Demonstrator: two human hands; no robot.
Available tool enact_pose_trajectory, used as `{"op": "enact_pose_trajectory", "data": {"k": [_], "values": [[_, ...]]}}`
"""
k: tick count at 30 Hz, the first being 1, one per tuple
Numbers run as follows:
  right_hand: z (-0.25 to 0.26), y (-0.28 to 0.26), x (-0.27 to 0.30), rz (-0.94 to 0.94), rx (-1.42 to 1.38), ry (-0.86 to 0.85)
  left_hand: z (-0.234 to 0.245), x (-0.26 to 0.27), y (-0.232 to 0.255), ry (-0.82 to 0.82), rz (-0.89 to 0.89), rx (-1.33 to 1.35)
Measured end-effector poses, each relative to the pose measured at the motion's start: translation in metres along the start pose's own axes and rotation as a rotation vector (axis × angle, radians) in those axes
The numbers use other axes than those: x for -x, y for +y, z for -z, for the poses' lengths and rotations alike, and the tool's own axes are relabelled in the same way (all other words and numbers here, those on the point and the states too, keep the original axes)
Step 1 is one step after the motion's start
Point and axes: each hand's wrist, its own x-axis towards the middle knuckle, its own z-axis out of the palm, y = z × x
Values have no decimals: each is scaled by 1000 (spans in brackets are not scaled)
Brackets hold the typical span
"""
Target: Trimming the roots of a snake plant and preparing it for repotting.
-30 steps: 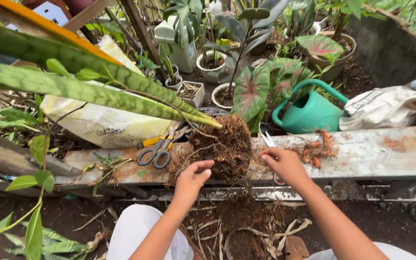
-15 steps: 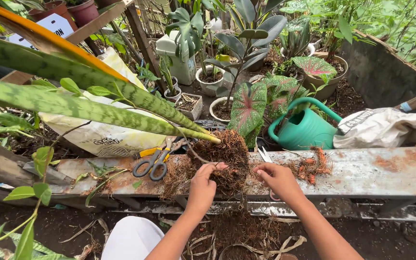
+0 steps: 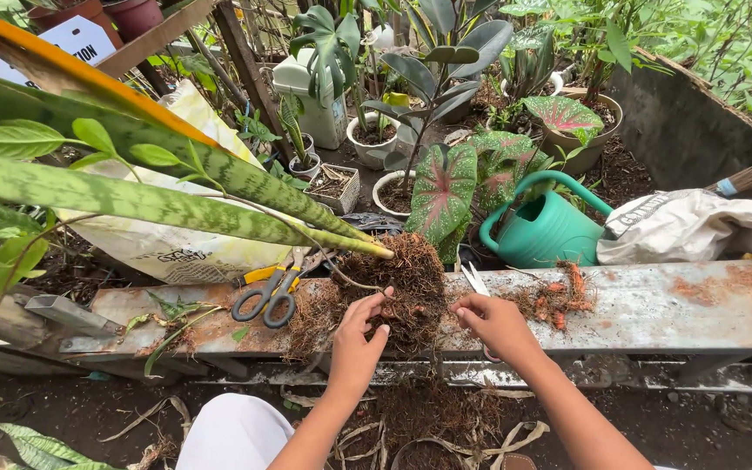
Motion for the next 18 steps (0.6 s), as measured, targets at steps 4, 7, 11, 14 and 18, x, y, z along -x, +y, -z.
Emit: {"op": "enact_pose_trajectory", "data": {"k": [4, 7, 11, 14, 18], "values": [[-1, 3, -1, 31, -32, 4, -5, -2, -5, 48, 114, -243], [-1, -3, 0, 6, 12, 8, -12, -5, -14, 149, -59, -587], [-1, -8, 1, -4, 28, -4, -18, -9, -10, 110, -86, -606], [0, -14, 3, -48, 24, -17, -23, -11, -11, 154, -172, -680], [1, -18, 5, -59, 28, -9, -29, -14, -13, 154, -173, -696]]}}
